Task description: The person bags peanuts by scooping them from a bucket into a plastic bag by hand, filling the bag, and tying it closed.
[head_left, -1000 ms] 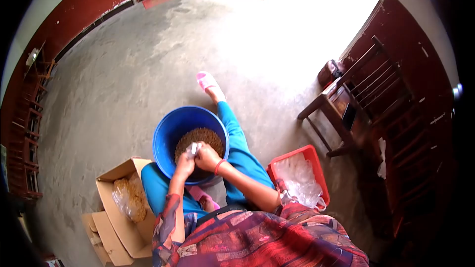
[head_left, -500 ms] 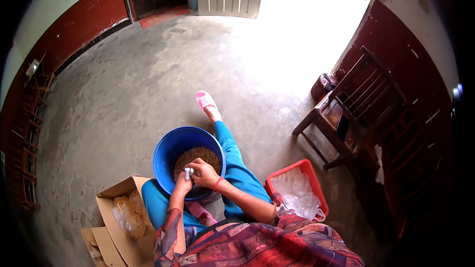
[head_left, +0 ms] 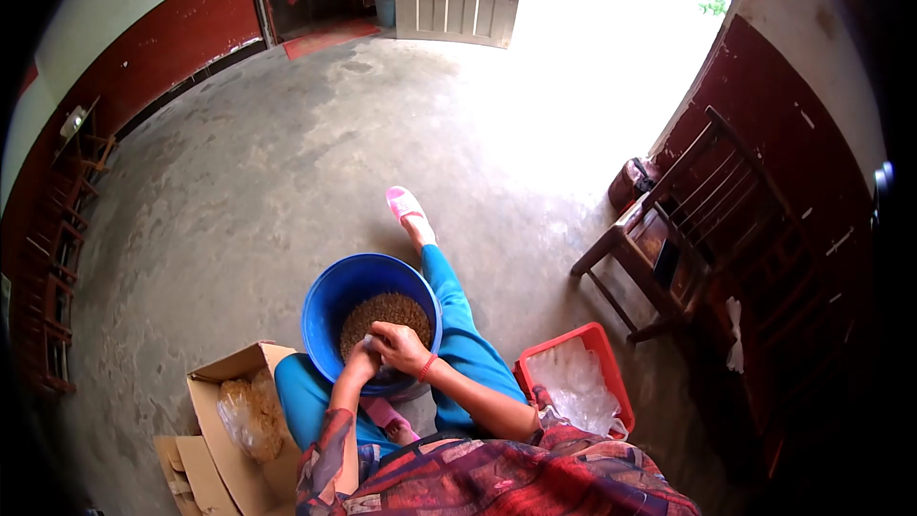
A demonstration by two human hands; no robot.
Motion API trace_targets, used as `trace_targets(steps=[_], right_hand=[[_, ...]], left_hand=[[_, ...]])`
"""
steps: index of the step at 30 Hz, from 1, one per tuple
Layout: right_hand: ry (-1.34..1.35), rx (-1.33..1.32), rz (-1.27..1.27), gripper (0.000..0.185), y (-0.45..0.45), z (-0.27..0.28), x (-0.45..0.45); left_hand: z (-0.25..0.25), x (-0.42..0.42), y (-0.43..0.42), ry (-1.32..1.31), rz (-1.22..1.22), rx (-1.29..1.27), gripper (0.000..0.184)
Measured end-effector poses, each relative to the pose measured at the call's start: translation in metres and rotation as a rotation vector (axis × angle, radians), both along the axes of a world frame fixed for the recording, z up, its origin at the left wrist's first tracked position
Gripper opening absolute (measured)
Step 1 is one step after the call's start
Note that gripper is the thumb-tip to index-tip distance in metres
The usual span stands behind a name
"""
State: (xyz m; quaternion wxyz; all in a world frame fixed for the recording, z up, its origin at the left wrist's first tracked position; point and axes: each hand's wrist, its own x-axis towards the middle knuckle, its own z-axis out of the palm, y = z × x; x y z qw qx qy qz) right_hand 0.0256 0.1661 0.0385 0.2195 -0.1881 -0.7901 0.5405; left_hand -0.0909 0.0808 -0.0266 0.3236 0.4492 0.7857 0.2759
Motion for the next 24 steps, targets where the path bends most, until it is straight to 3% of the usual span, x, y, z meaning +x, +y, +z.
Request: trace_targets(steps=[3,5,7,9,11,12,19,21,24], right_hand=[[0.069,0.098,-0.001,0.012,0.001,-0.008,-0.002],[0.067,0.096,0.009,0.012,0.001,-0.007,-0.001],[0.065,0.097,0.019,0.013,0.001,-0.005,0.001],[0.027,-0.072,0.091,0.016,0.000,0.001,0.002],[0.062,-0.050,0.147,0.017,0.001,0.006,0.003],[0.097,-0.028,0.203,0.019,0.001,0.007,0.003],[0.226,0.050,0.255,0.019,0.002,-0.017,-0.003],[0.073,-0.327,0.231,0.017,0.002,-0.013,0.000],[0.049,-0.421,0.215,0.015,0.002,-0.014,0.000]], left_hand=[[-0.018,-0.004,-0.002,0.051,-0.060,0.062,0.025],[-0.026,-0.009,-0.002,0.176,-0.256,0.143,0.025],[-0.026,-0.006,-0.005,0.078,-0.190,0.155,0.027],[-0.019,-0.005,-0.005,-0.018,-0.124,0.169,0.029],[-0.012,-0.009,-0.003,0.131,-0.314,-0.004,0.032],[-0.001,-0.008,-0.004,0.079,-0.353,-0.054,0.034],[-0.053,-0.016,-0.008,0.076,-0.328,-0.069,0.037],[-0.048,-0.010,-0.006,0.308,-0.334,0.074,0.036],[-0.037,-0.006,-0.004,0.231,-0.242,-0.036,0.028]])
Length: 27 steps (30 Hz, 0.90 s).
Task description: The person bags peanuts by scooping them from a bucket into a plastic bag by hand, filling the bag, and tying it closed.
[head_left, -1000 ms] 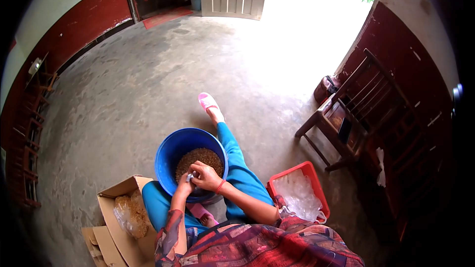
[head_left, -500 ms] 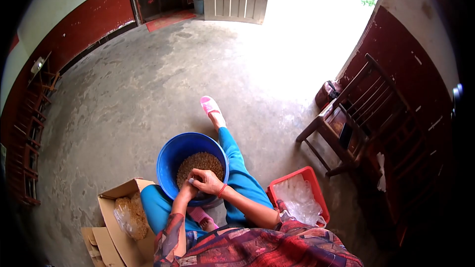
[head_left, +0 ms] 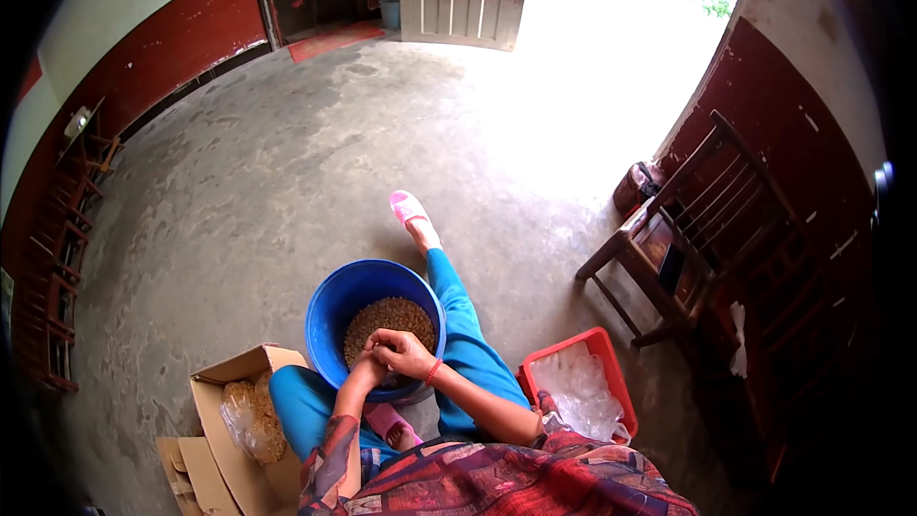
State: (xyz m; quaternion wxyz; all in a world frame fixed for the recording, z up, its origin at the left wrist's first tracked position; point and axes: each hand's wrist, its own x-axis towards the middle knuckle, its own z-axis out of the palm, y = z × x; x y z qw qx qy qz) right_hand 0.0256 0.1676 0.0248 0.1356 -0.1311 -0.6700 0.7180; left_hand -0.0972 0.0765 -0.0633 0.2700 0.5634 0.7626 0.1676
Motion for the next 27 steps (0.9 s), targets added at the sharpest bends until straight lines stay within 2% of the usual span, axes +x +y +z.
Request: trace_targets(steps=[2,4,5,6,7,9,11,15,19,21,24,27], right_hand=[[-0.017,-0.044,-0.004,0.015,0.002,0.003,0.000],[0.069,-0.404,0.026,0.015,0.005,0.007,0.002],[0.071,-0.453,0.019,0.017,0.005,0.006,0.003],[0.078,-0.461,0.022,0.016,0.005,0.007,0.004],[0.085,-0.467,0.024,0.016,0.006,0.008,0.004],[0.069,-0.461,0.030,0.016,0.006,0.009,0.004],[0.051,-0.458,0.035,0.015,0.006,0.015,0.004],[0.028,-0.450,0.009,0.014,0.005,0.017,0.005],[0.031,-0.406,0.004,0.013,0.005,0.016,0.005],[0.050,-0.392,-0.002,0.013,0.005,0.019,0.006],[0.072,-0.369,-0.018,0.013,0.004,0.018,0.004],[0.063,-0.347,-0.025,0.013,0.005,0.008,0.002]], left_hand=[[0.023,0.004,0.002,-0.067,0.070,-0.034,0.022],[0.027,0.005,0.001,-0.138,0.138,-0.073,0.018],[0.023,0.004,0.001,-0.257,0.197,-0.035,0.015],[0.019,0.004,0.001,-0.376,0.256,0.005,0.013],[0.025,0.006,0.001,-0.378,0.254,0.005,0.013],[0.046,0.011,0.000,-0.240,0.167,0.014,0.015],[0.052,0.013,0.001,-0.239,0.159,0.043,0.016],[0.044,0.016,-0.003,-0.290,0.185,0.180,0.023],[0.042,0.011,-0.003,-0.306,0.153,0.128,0.022],[0.042,0.010,-0.002,-0.169,0.087,0.078,0.022],[0.025,0.008,-0.001,-0.171,0.121,0.220,0.024],[0.030,0.009,0.000,-0.172,0.158,0.186,0.025]])
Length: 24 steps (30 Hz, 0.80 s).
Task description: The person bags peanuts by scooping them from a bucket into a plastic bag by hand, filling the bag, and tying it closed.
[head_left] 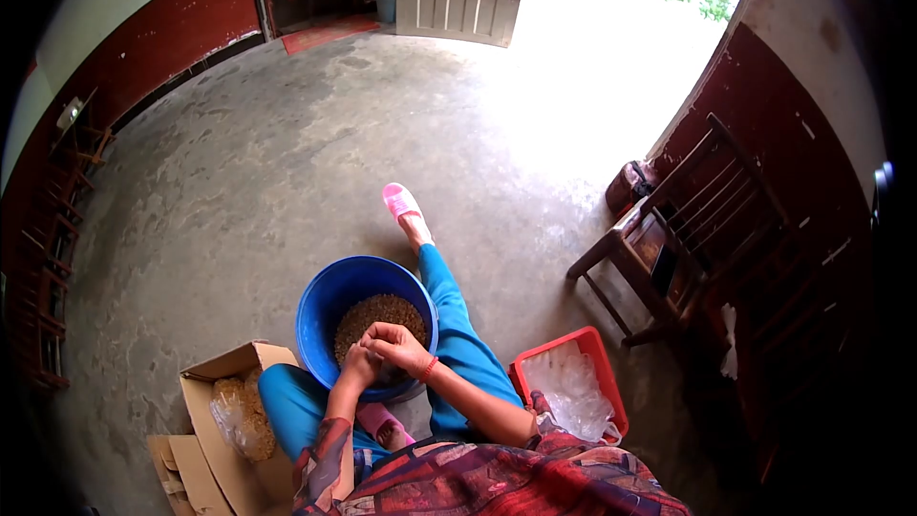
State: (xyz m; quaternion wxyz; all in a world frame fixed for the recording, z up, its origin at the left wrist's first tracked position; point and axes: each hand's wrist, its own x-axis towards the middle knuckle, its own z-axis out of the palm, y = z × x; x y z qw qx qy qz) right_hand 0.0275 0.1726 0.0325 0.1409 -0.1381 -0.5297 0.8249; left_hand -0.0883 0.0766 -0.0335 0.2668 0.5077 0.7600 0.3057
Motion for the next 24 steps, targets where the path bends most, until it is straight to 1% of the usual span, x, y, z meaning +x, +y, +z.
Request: trace_targets(steps=[1,3,4,6,7,9,10,11,12,16,17,18,19,20,21,24], right_hand=[[-0.011,0.017,0.008,0.012,0.000,-0.001,0.000],[-0.006,0.017,0.002,0.012,-0.001,-0.002,-0.001],[0.000,0.019,-0.004,0.012,-0.001,-0.001,-0.001],[-0.010,0.033,-0.003,0.011,0.000,0.001,0.001],[-0.020,0.047,-0.001,0.011,0.001,0.002,0.001],[-0.018,0.042,-0.014,0.010,-0.001,0.003,0.002],[-0.017,0.036,-0.028,0.010,-0.001,0.003,0.001],[-0.015,0.038,-0.027,0.010,-0.001,0.002,0.001],[-0.024,0.047,-0.029,0.010,-0.001,0.001,0.001],[-0.047,0.040,-0.025,0.010,0.000,0.003,0.002],[-0.046,0.040,-0.024,0.010,-0.001,0.003,0.003],[-0.054,0.045,-0.026,0.010,-0.001,0.004,0.003],[-0.063,0.051,-0.028,0.010,-0.001,0.004,0.003],[-0.061,0.053,-0.027,0.010,-0.001,0.005,0.003],[-0.052,0.069,-0.041,0.011,-0.002,0.006,0.004],[-0.033,0.072,-0.053,0.011,-0.002,0.006,0.003]], left_hand=[[0.000,0.000,-0.001,-0.001,-0.001,-0.001,0.025],[0.000,0.001,-0.004,0.413,0.027,-0.030,0.027],[-0.003,-0.001,-0.005,0.413,0.026,-0.029,0.027],[-0.012,-0.005,-0.004,0.278,0.077,-0.162,0.030],[-0.014,-0.004,-0.004,0.279,0.076,-0.162,0.030],[-0.017,-0.004,-0.004,0.199,0.099,-0.144,0.031],[-0.009,-0.003,-0.004,0.201,0.101,-0.142,0.031],[0.006,0.000,-0.005,0.149,0.085,-0.186,0.027],[0.014,0.002,-0.005,0.096,0.068,-0.231,0.028],[0.006,0.003,-0.006,0.057,0.022,-0.187,0.028],[0.002,0.001,-0.006,0.067,-0.028,-0.191,0.024],[-0.002,0.000,-0.005,0.077,-0.078,-0.194,0.024],[-0.006,-0.001,-0.005,0.078,-0.077,-0.193,0.024],[-0.011,-0.002,-0.005,-0.012,-0.056,-0.220,0.024],[-0.015,-0.003,-0.005,-0.103,-0.037,-0.247,0.027],[-0.016,-0.003,-0.004,-0.172,-0.092,-0.253,0.025]])
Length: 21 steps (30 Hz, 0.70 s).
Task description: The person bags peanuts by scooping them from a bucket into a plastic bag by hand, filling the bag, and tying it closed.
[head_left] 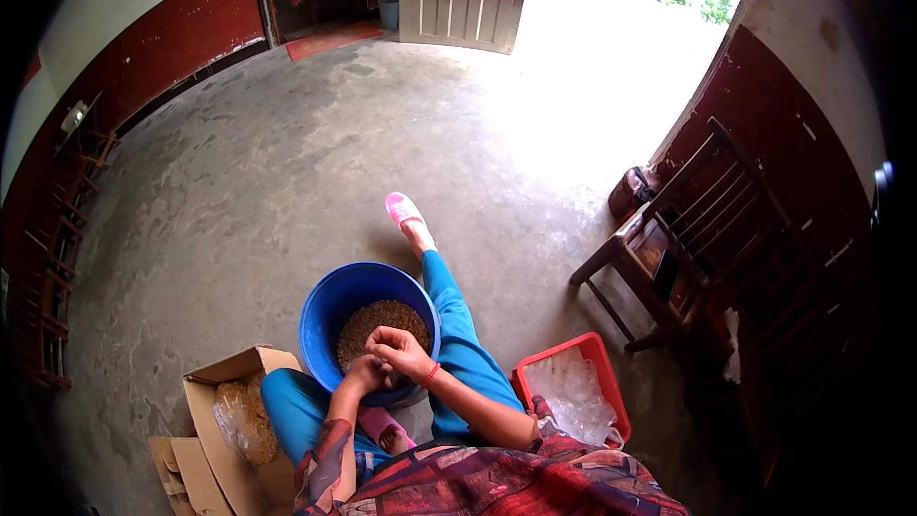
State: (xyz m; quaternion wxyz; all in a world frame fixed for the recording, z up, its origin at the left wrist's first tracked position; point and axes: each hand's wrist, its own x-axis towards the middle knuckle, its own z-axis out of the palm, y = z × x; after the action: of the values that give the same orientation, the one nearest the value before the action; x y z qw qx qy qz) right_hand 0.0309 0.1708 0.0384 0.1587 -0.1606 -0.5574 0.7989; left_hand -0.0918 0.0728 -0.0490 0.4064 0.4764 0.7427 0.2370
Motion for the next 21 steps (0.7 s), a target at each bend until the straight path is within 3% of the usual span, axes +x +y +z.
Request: trace_targets(steps=[5,9,12,21], right_hand=[[0.012,0.034,-0.002,0.011,-0.001,0.001,0.000],[0.011,0.087,0.014,0.011,-0.002,0.003,0.000],[0.023,0.129,0.023,0.010,-0.003,-0.004,-0.002],[-0.005,0.260,0.009,0.011,-0.003,-0.011,-0.003]], left_hand=[[0.022,0.005,0.002,-0.271,0.091,-0.112,0.023],[-0.004,0.001,0.001,-0.415,0.057,-0.039,0.020],[-0.011,0.000,0.001,-0.340,-0.041,-0.034,0.019],[-0.002,0.001,0.005,-0.286,-0.033,-0.061,0.016]])
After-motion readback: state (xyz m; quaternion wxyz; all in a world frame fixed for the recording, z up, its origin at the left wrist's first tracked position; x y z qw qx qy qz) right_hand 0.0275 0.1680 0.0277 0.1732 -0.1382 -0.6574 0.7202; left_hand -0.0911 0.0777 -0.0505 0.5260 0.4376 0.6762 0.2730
